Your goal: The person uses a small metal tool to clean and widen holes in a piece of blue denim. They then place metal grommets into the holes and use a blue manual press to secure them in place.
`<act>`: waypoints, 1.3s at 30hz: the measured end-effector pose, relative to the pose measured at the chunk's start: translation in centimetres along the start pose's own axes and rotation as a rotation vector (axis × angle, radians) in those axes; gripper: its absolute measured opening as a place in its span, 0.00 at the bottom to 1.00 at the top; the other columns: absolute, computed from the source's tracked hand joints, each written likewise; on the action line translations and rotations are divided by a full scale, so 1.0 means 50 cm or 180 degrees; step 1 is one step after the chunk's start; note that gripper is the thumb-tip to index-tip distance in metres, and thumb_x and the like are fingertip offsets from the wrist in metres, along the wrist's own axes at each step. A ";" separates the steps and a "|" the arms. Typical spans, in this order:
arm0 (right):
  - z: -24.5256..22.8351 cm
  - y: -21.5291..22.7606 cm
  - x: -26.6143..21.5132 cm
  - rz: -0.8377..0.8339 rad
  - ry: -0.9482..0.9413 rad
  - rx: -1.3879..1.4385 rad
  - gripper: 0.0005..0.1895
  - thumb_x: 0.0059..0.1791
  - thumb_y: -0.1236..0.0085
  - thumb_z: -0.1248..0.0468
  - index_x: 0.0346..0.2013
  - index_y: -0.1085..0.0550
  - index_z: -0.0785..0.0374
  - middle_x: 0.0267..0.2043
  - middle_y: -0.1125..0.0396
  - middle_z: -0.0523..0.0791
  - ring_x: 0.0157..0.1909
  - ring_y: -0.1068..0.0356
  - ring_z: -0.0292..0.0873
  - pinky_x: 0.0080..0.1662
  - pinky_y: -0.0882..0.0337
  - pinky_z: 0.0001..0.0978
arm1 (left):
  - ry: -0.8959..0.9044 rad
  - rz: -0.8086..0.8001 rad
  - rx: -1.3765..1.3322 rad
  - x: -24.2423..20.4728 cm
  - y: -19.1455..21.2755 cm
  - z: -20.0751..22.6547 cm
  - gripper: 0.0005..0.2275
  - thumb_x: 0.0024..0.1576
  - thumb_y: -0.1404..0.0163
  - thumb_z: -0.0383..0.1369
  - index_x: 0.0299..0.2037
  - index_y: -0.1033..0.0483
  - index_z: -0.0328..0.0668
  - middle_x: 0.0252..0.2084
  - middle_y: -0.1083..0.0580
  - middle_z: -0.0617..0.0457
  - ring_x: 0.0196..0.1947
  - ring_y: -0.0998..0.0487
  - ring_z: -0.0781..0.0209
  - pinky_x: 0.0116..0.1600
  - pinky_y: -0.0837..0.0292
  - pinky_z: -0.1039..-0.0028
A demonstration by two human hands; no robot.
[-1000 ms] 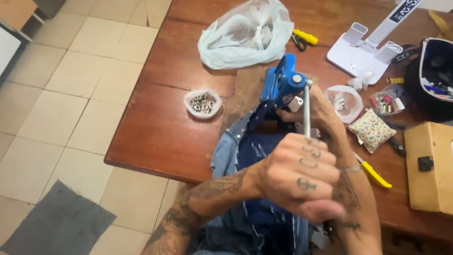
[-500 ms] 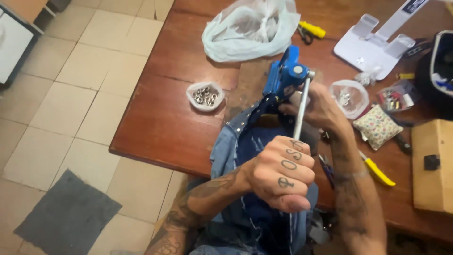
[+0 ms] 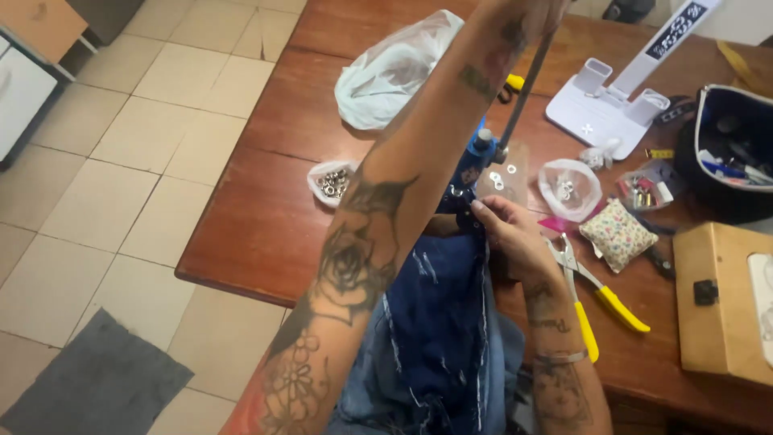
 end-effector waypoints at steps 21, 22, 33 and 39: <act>-0.097 -0.023 -0.032 0.0674 0.0821 0.0204 0.18 0.73 0.40 0.53 0.50 0.16 0.64 0.37 0.24 0.42 0.37 0.23 0.35 0.40 0.18 0.30 | 0.2869 -0.0019 0.1341 -0.429 0.184 -0.325 0.07 0.71 0.35 0.44 0.52 0.04 0.64 0.47 0.07 0.55 0.54 0.05 0.46 0.58 0.13 0.57; -0.096 -0.030 -0.034 0.0701 0.0807 0.0196 0.18 0.73 0.40 0.53 0.50 0.16 0.64 0.37 0.24 0.42 0.37 0.23 0.35 0.40 0.18 0.30 | 0.2876 -0.0041 0.1317 -0.428 0.189 -0.332 0.07 0.71 0.35 0.44 0.52 0.04 0.64 0.47 0.07 0.55 0.54 0.05 0.46 0.58 0.13 0.57; -0.100 -0.021 -0.198 0.0435 0.0870 -0.0485 0.19 0.75 0.43 0.57 0.42 0.17 0.55 0.32 0.32 0.34 0.33 0.32 0.30 0.34 0.29 0.23 | 0.3302 -0.0476 0.0605 -0.392 0.194 -0.118 0.37 0.50 0.22 0.58 0.65 0.22 0.50 0.59 0.12 0.30 0.69 0.14 0.20 0.73 0.19 0.37; -0.208 -0.030 -0.429 0.0122 0.0644 -0.0146 0.20 0.66 0.37 0.43 0.47 0.20 0.56 0.35 0.26 0.38 0.31 0.31 0.29 0.33 0.36 0.20 | 0.1544 -0.0433 0.0992 -0.399 0.187 0.022 0.06 0.76 0.42 0.32 0.57 0.12 0.46 0.51 0.12 0.52 0.52 0.09 0.52 0.60 0.19 0.63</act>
Point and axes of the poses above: each hand's wrist, its own x-axis towards the middle knuckle, its own y-axis out of the back of the hand, z = x × y, the point moved 10 cm from there along x, towards the middle knuckle
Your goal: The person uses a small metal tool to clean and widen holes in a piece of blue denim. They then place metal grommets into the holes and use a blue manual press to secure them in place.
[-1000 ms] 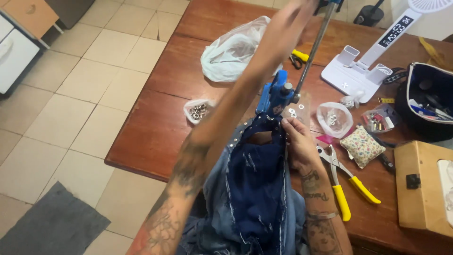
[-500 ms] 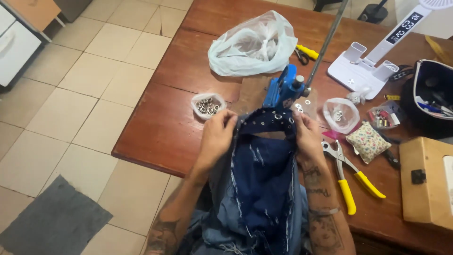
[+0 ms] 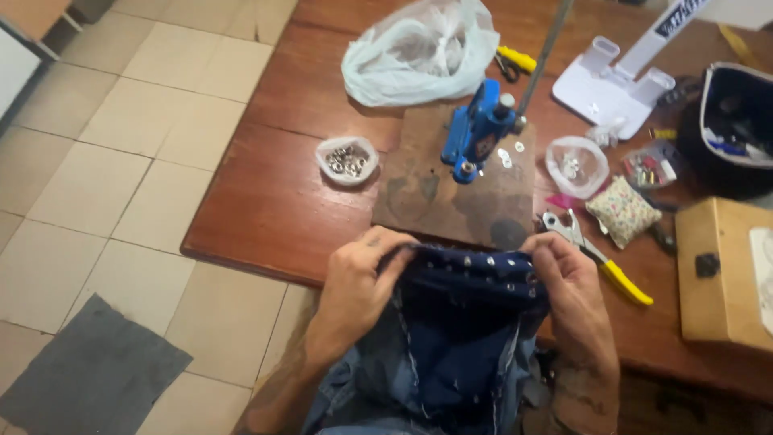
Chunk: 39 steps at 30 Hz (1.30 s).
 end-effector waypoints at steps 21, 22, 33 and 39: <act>0.183 0.039 -0.014 0.1773 0.1192 -0.1447 0.11 0.63 0.23 0.70 0.59 0.17 0.59 0.56 0.17 0.48 0.57 0.17 0.48 0.56 0.16 0.41 | 0.0829 -0.0198 0.0091 0.062 -0.222 -0.295 0.14 0.80 0.49 0.41 0.55 0.12 0.42 0.42 0.11 0.31 0.48 0.09 0.21 0.54 0.15 0.37; 0.167 0.042 0.006 0.1760 0.1243 -0.1428 0.11 0.63 0.23 0.70 0.59 0.17 0.59 0.56 0.17 0.48 0.57 0.17 0.48 0.56 0.16 0.41 | 0.0802 -0.0153 0.0109 0.078 -0.221 -0.289 0.14 0.80 0.49 0.41 0.55 0.12 0.42 0.42 0.11 0.31 0.48 0.09 0.21 0.54 0.15 0.37; -0.074 -0.186 0.096 0.0526 0.2188 -0.3182 0.09 0.63 0.23 0.58 0.58 0.13 0.45 0.53 0.20 0.37 0.55 0.16 0.47 0.55 0.17 0.41 | 0.0019 0.0094 0.1803 0.043 -0.258 -0.219 0.07 0.78 0.49 0.44 0.51 0.19 0.60 0.29 0.14 0.54 0.32 0.07 0.51 0.37 0.12 0.57; 0.038 -0.515 0.404 -0.1544 0.2494 -0.3326 0.05 0.61 0.31 0.61 0.50 0.18 0.46 0.48 0.22 0.41 0.56 0.15 0.59 0.53 0.14 0.57 | 0.0295 0.0087 0.1208 0.040 -0.293 -0.272 0.14 0.72 0.44 0.42 0.35 0.20 0.46 0.23 0.19 0.43 0.29 0.10 0.33 0.35 0.14 0.42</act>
Point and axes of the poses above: each hand's wrist, its own x-axis towards the middle knuckle, its own y-axis out of the back of the hand, z = x × y, the point moved 10 cm from there along x, towards the middle knuckle
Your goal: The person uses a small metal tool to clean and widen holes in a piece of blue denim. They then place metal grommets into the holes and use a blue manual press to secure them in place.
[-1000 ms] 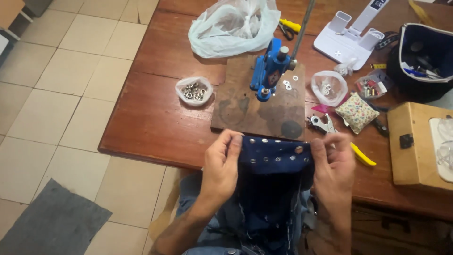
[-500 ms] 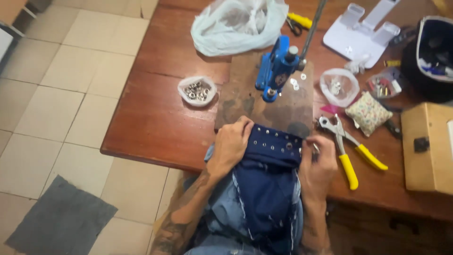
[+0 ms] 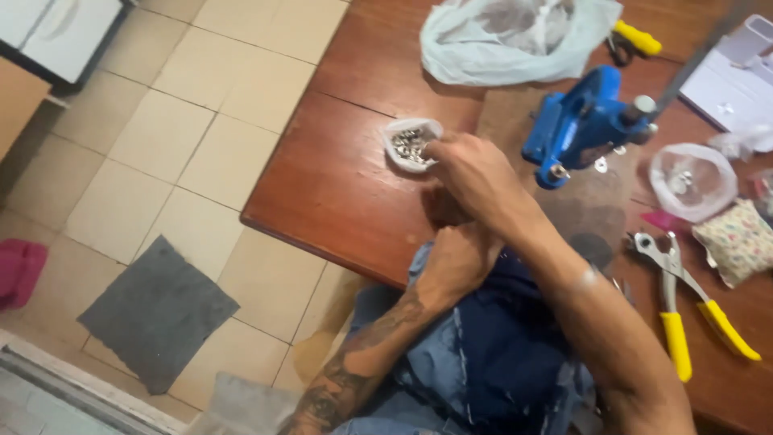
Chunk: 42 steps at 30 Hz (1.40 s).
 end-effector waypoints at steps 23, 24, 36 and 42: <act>0.036 -0.010 0.049 0.0704 -0.0201 0.0365 0.09 0.59 0.23 0.53 0.54 0.08 0.41 0.47 0.15 0.44 0.53 0.14 0.55 0.52 0.14 0.54 | 0.0038 -0.0229 -0.0033 0.012 0.021 0.002 0.13 0.61 0.42 0.37 0.24 0.17 0.42 0.19 0.22 0.41 0.24 0.13 0.26 0.29 0.15 0.40; 0.029 0.004 0.030 0.0845 -0.0074 0.0259 0.10 0.61 0.26 0.52 0.58 0.09 0.42 0.48 0.16 0.46 0.54 0.15 0.56 0.52 0.15 0.55 | 0.0016 -0.0211 -0.0024 0.018 0.020 0.008 0.14 0.61 0.43 0.37 0.23 0.17 0.42 0.18 0.22 0.41 0.24 0.13 0.26 0.29 0.15 0.40; 0.086 0.272 -0.410 0.2302 -0.1686 0.0980 0.14 0.54 0.09 0.67 0.51 0.06 0.53 0.46 0.14 0.45 0.51 0.12 0.45 0.55 0.14 0.33 | 0.0104 -0.0162 -0.0135 -0.003 0.029 -0.007 0.08 0.79 0.51 0.48 0.55 0.19 0.67 0.36 0.12 0.54 0.38 0.06 0.46 0.42 0.09 0.49; 0.158 0.243 -0.373 0.2322 -0.2025 0.2055 0.16 0.53 0.08 0.68 0.51 0.10 0.64 0.42 0.16 0.49 0.47 0.18 0.36 0.52 0.14 0.31 | 0.0169 -0.0083 -0.0328 -0.004 0.032 -0.011 0.07 0.79 0.49 0.47 0.53 0.17 0.65 0.38 0.11 0.54 0.41 0.06 0.45 0.44 0.07 0.50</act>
Point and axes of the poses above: each hand's wrist, its own x-axis towards the middle knuckle, its own y-axis out of the back of the hand, z = x × y, the point moved 10 cm from there along x, towards the middle knuckle
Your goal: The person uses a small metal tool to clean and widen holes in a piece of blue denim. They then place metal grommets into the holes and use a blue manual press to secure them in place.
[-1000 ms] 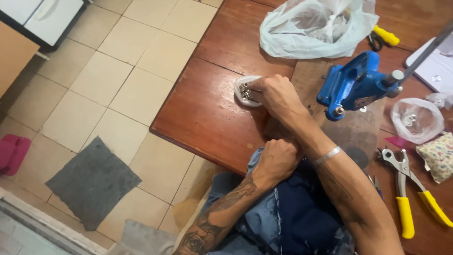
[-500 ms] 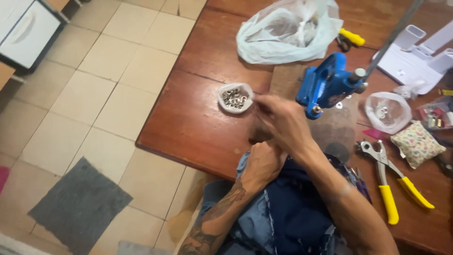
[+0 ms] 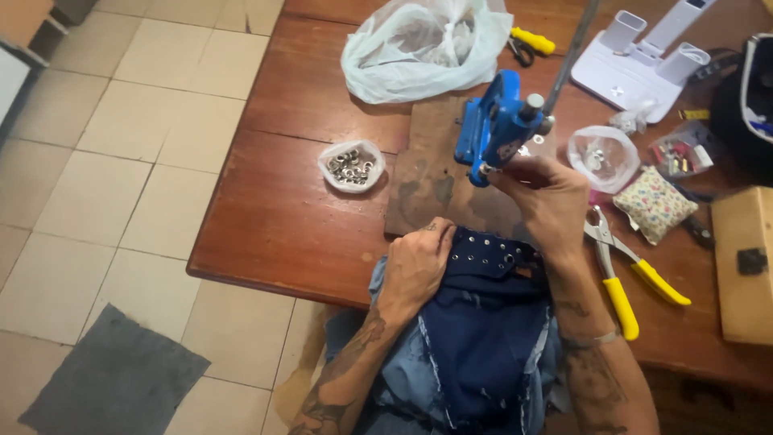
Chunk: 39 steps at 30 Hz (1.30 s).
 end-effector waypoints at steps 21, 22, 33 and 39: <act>0.039 0.000 -0.123 -0.1949 -0.0107 -0.2198 0.27 0.64 0.37 0.43 0.71 0.16 0.56 0.74 0.26 0.59 0.80 0.34 0.81 0.76 0.26 0.78 | 0.0233 0.0054 -0.1213 0.021 0.069 0.008 0.08 0.80 0.47 0.40 0.56 0.13 0.54 0.36 0.13 0.36 0.45 0.08 0.28 0.47 0.12 0.44; 0.058 0.008 -0.123 -0.1926 -0.0143 -0.2198 0.27 0.64 0.37 0.43 0.71 0.16 0.56 0.74 0.26 0.59 0.80 0.34 0.81 0.76 0.26 0.78 | 0.0224 0.0014 -0.1221 0.028 0.074 0.014 0.08 0.80 0.47 0.40 0.56 0.13 0.54 0.36 0.13 0.36 0.45 0.08 0.28 0.47 0.12 0.44; 0.239 -0.038 -0.069 -0.0318 -0.1580 0.0997 0.16 0.65 0.26 0.55 0.42 0.15 0.64 0.28 0.28 0.45 0.22 0.24 0.41 0.21 0.24 0.33 | 0.1166 -0.0583 -0.1904 0.165 -0.004 -0.073 0.14 0.72 0.36 0.47 0.40 0.10 0.51 0.28 0.18 0.50 0.34 0.18 0.61 0.43 0.20 0.65; 0.248 -0.029 -0.026 0.0123 -0.1081 0.0675 0.23 0.70 0.34 0.52 0.34 0.18 0.59 0.21 0.32 0.42 0.21 0.30 0.34 0.23 0.35 0.25 | 0.1356 -0.0501 -0.2009 0.197 0.021 -0.065 0.11 0.63 0.28 0.44 0.34 0.07 0.52 0.22 0.19 0.54 0.25 0.20 0.64 0.31 0.28 0.73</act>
Point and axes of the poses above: each hand's wrist, its own x-axis towards the middle knuckle, its own y-axis out of the back of the hand, z = x × y, the point moved 10 cm from there along x, towards the middle knuckle
